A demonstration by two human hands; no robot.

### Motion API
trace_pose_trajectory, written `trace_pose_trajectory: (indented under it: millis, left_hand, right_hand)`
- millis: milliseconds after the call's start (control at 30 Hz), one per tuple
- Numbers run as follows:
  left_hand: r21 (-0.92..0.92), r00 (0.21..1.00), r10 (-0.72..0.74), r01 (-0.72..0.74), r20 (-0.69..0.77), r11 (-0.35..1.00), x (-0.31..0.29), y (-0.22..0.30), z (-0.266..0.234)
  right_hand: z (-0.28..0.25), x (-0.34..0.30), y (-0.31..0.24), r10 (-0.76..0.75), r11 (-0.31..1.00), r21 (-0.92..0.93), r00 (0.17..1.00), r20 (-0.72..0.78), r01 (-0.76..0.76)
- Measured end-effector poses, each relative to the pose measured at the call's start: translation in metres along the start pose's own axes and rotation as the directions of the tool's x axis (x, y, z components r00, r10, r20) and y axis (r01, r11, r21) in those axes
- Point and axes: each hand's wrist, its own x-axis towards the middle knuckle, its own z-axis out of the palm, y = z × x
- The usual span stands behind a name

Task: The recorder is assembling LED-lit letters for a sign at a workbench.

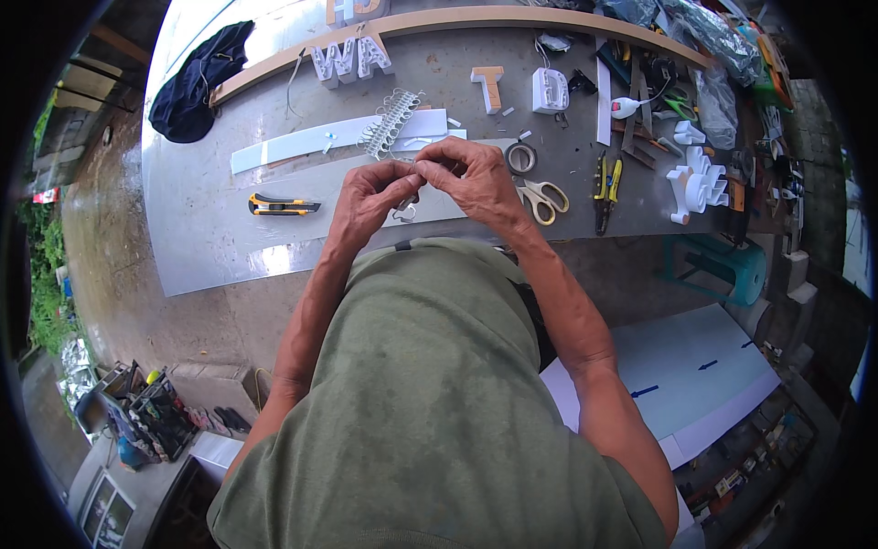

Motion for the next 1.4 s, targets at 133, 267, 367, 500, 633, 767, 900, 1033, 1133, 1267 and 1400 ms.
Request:
trace_pose_trajectory:
  millis: [133,267,367,500,633,767,900,1033,1133,1267,1400]
  left_hand:
    - [-0.025,0.999,-0.017,0.019,0.051,1.000,0.001,-0.001,-0.001]
    - [0.006,0.997,-0.008,0.007,0.073,1.000,0.001,0.002,-0.002]
    - [0.018,0.996,0.002,-0.003,0.087,1.000,0.000,0.004,-0.003]
    - [0.011,0.995,-0.001,0.000,0.103,1.000,-0.001,0.002,-0.001]
    - [0.145,0.983,0.139,-0.121,-0.120,0.982,-0.002,0.007,0.013]
    - [0.309,0.940,0.309,-0.253,-0.147,0.917,0.001,0.008,0.009]
    - [0.357,0.944,0.307,-0.247,-0.121,0.901,0.002,0.007,0.008]
    - [0.394,0.928,0.363,-0.304,-0.084,0.867,0.003,0.001,0.006]
    - [0.230,0.956,0.282,-0.256,-0.086,0.939,0.003,0.003,0.008]
    - [0.261,0.929,0.355,-0.318,-0.105,0.911,0.005,-0.003,0.004]
    - [0.402,0.926,0.368,-0.306,-0.084,0.863,0.007,-0.004,0.002]
  right_hand:
    - [-0.004,-0.001,0.002,0.032,0.999,-0.043,0.999,0.034,-0.030]
    - [-0.003,-0.002,0.000,0.039,0.998,-0.042,0.998,0.040,-0.037]
    - [-0.001,-0.003,0.000,0.030,0.998,-0.059,0.999,0.036,-0.027]
    - [0.002,-0.004,0.002,0.018,0.992,-0.122,1.000,0.004,-0.017]
    - [0.005,-0.005,0.002,-0.021,0.996,-0.084,0.997,-0.079,0.014]
    - [0.005,-0.005,-0.002,-0.102,0.975,-0.208,0.992,-0.079,0.083]
    - [0.007,-0.005,-0.002,-0.115,0.966,-0.240,0.990,-0.083,0.092]
    - [0.008,-0.006,0.000,-0.090,0.977,-0.201,0.993,-0.077,0.073]
    - [0.008,-0.006,0.000,-0.064,0.983,-0.176,0.995,-0.079,0.049]
    - [0.008,-0.005,-0.003,-0.066,0.976,-0.212,0.996,-0.053,0.053]
    - [0.009,-0.003,-0.008,-0.071,0.974,-0.217,0.996,-0.048,0.059]
